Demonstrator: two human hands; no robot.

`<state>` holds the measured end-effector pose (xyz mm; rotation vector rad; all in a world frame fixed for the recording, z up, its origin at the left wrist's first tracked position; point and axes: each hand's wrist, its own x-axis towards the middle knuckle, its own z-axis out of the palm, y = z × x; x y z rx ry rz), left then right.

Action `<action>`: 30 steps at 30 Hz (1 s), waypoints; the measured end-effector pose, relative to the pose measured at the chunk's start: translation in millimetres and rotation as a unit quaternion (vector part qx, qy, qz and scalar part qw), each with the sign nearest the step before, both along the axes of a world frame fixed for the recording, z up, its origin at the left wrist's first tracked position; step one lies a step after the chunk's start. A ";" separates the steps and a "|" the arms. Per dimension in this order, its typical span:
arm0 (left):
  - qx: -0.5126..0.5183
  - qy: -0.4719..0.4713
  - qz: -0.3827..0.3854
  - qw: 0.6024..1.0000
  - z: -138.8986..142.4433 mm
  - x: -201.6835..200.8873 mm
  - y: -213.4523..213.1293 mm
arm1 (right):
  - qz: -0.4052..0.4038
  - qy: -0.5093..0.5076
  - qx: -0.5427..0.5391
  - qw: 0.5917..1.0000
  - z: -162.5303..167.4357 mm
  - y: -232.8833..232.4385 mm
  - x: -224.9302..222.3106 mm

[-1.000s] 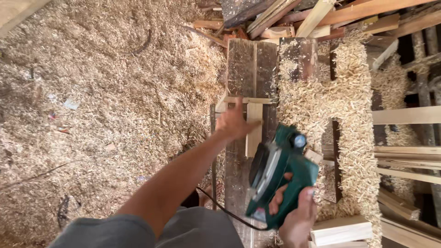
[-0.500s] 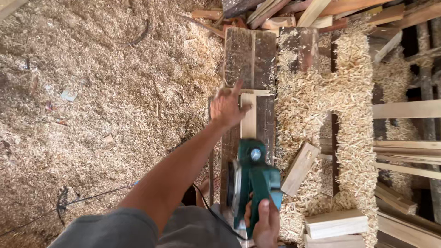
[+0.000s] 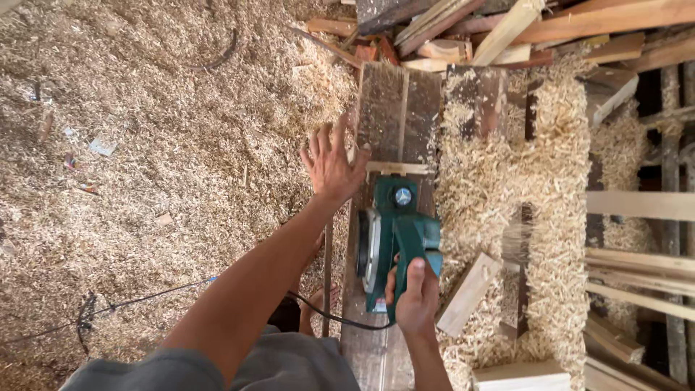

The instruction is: The person uses an electric hand planer to smooth the surface of small wooden blocks on a workbench, hammers nails into a long board, then arranges the planed blocks in rows along the board and marks them with a pencil.

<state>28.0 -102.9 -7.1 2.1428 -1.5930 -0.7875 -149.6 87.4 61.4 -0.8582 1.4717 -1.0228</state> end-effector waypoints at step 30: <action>0.120 0.009 -0.027 0.992 21.8 -54.2 30.2 | -0.007 0.009 -0.020 1.000 -34.3 86.0 -43.2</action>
